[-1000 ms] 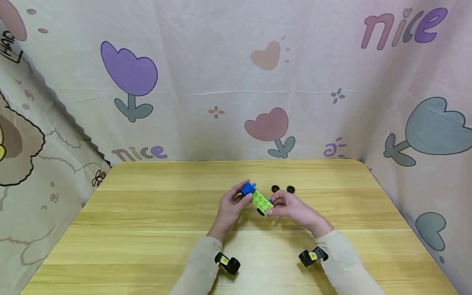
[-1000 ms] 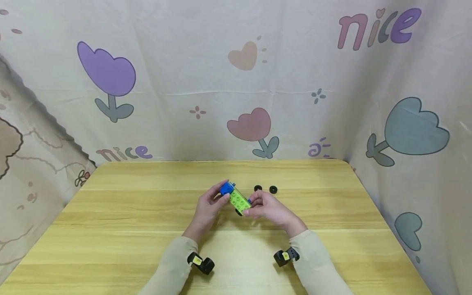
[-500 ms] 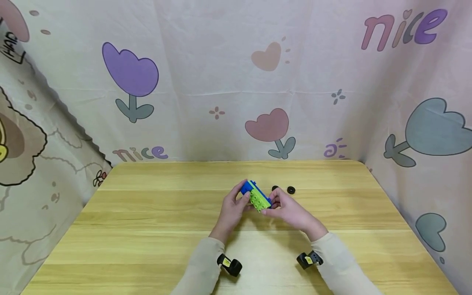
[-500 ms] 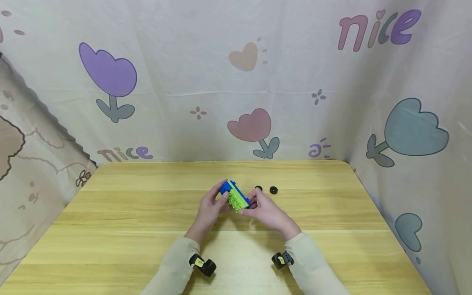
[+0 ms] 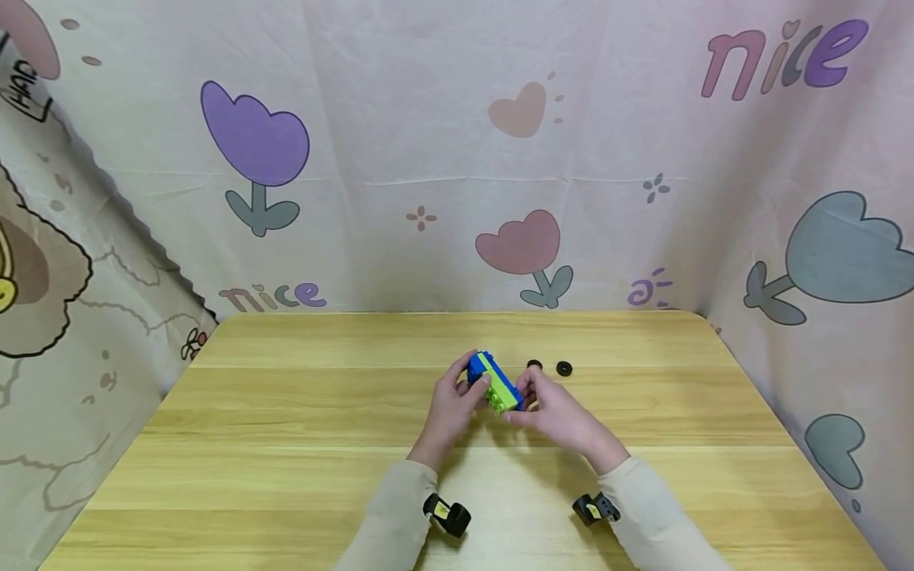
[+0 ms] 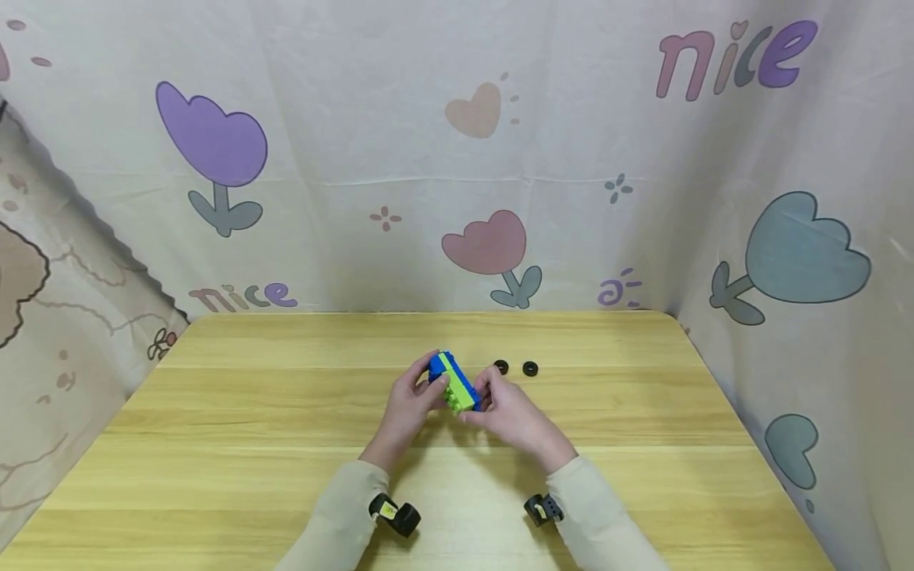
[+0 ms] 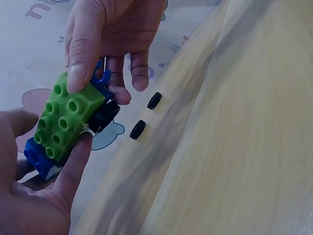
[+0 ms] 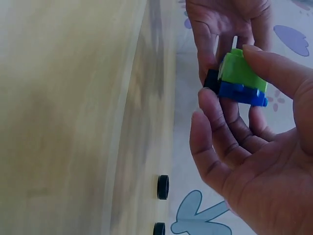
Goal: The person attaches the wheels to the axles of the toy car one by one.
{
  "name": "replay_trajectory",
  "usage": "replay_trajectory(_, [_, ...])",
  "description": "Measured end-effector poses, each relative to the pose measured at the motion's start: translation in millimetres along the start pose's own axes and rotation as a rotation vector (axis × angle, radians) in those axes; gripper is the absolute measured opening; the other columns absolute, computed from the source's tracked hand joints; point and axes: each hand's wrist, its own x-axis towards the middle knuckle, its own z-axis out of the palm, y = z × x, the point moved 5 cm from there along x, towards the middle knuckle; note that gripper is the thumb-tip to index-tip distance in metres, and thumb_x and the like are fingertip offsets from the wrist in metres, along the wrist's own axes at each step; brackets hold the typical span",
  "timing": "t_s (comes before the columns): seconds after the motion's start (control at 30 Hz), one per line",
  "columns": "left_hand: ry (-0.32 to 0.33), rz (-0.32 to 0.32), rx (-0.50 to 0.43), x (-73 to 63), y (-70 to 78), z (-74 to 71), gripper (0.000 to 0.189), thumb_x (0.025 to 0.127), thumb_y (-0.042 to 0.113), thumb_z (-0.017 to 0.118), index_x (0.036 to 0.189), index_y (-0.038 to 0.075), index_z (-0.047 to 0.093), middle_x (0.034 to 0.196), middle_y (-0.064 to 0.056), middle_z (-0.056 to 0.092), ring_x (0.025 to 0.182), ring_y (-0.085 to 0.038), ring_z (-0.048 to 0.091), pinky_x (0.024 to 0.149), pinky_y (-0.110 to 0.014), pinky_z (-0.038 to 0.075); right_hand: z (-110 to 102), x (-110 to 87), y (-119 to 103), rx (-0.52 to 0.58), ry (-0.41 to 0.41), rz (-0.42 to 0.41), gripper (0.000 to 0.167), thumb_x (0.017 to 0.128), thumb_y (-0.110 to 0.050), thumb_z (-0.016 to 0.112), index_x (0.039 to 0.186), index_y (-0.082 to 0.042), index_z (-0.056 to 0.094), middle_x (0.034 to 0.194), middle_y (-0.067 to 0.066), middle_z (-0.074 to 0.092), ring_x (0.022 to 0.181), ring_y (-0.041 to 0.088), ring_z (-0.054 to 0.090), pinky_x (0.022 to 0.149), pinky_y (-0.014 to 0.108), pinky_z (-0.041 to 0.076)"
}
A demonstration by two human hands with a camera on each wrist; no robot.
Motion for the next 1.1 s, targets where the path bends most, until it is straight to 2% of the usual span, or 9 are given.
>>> replay_trajectory(0.1, [0.011,0.003,0.019,-0.2,0.7,-1.4,0.052,0.098,0.01,0.06,0.146,0.005,0.042,0.143,-0.019,0.043,0.108,-0.029,0.06,0.079,-0.033,0.056,3.2,-1.1,-1.8,-0.006,-0.017,-0.012,0.035,0.087,-0.01,0.075,0.109,-0.005,0.048,0.096,0.006,0.058,0.089,0.021,0.057,0.075,0.034,0.053])
replay_trajectory(0.23, [0.02,0.038,0.025,0.1,2.1,-3.0,0.048,0.098,0.004,0.057,0.144,0.004,0.043,0.149,-0.018,0.037,0.114,-0.034,0.058,0.081,-0.031,0.054,6.2,-1.0,-0.8,-0.016,-0.027,-0.035,0.03,0.09,-0.007,0.071,0.113,-0.004,0.052,0.099,0.003,0.059,0.093,0.02,0.058,0.081,0.036,0.052])
replay_trajectory(0.33, [0.036,0.055,0.012,0.2,4.2,-4.4,0.047,0.097,0.001,0.056,0.142,0.002,0.043,0.149,-0.019,0.036,0.115,-0.036,0.057,0.081,-0.031,0.054,7.6,0.1,-0.7,-0.014,-0.031,-0.063,0.024,0.093,-0.005,0.065,0.114,-0.003,0.055,0.102,0.003,0.061,0.096,0.02,0.059,0.085,0.037,0.051])
replay_trajectory(0.47, [0.054,0.036,-0.004,-0.3,7.6,-6.5,0.046,0.096,-0.002,0.056,0.141,0.001,0.044,0.15,-0.019,0.036,0.116,-0.036,0.057,0.084,-0.033,0.054,10.1,0.8,-1.5,-0.008,-0.048,-0.087,0.017,0.095,-0.003,0.06,0.113,-0.004,0.058,0.104,0.003,0.062,0.099,0.02,0.06,0.088,0.037,0.051])
replay_trajectory(0.57, [0.047,0.019,0.007,-3.5,15.4,-6.4,0.045,0.097,-0.003,0.055,0.14,-0.001,0.044,0.15,-0.02,0.036,0.116,-0.036,0.056,0.087,-0.037,0.053,13.3,0.6,-2.0,0.003,-0.074,-0.094,0.016,0.096,-0.003,0.059,0.113,-0.005,0.059,0.105,0.002,0.062,0.099,0.019,0.06,0.088,0.036,0.051])
replay_trajectory(0.7, [0.027,0.032,0.017,-7.8,24.7,-5.4,0.043,0.096,-0.005,0.053,0.139,-0.004,0.044,0.148,-0.023,0.038,0.115,-0.036,0.056,0.087,-0.036,0.053,17.4,0.3,-3.3,0.02,-0.107,-0.107,0.014,0.097,-0.004,0.059,0.111,-0.005,0.06,0.105,0.002,0.062,0.098,0.019,0.061,0.087,0.036,0.051])
replay_trajectory(0.9, [0.019,0.055,-0.027,-1.2,7.6,-8.7,0.045,0.096,-0.002,0.057,0.14,0.002,0.047,0.15,-0.019,0.037,0.112,-0.036,0.058,0.084,-0.035,0.053,19.2,1.4,-3.9,0.03,-0.117,-0.113,0.013,0.096,-0.004,0.062,0.109,-0.005,0.061,0.101,0.002,0.063,0.094,0.02,0.062,0.085,0.035,0.052])
replay_trajectory(1.1, [0.009,0.062,-0.056,-0.1,3.4,-9.0,0.045,0.095,-0.002,0.06,0.138,0.006,0.051,0.147,-0.018,0.04,0.111,-0.038,0.061,0.086,-0.039,0.054,20.9,2.0,-3.9,0.054,-0.128,-0.111,0.012,0.094,-0.002,0.064,0.106,-0.004,0.063,0.099,0.004,0.064,0.091,0.022,0.063,0.08,0.032,0.053])
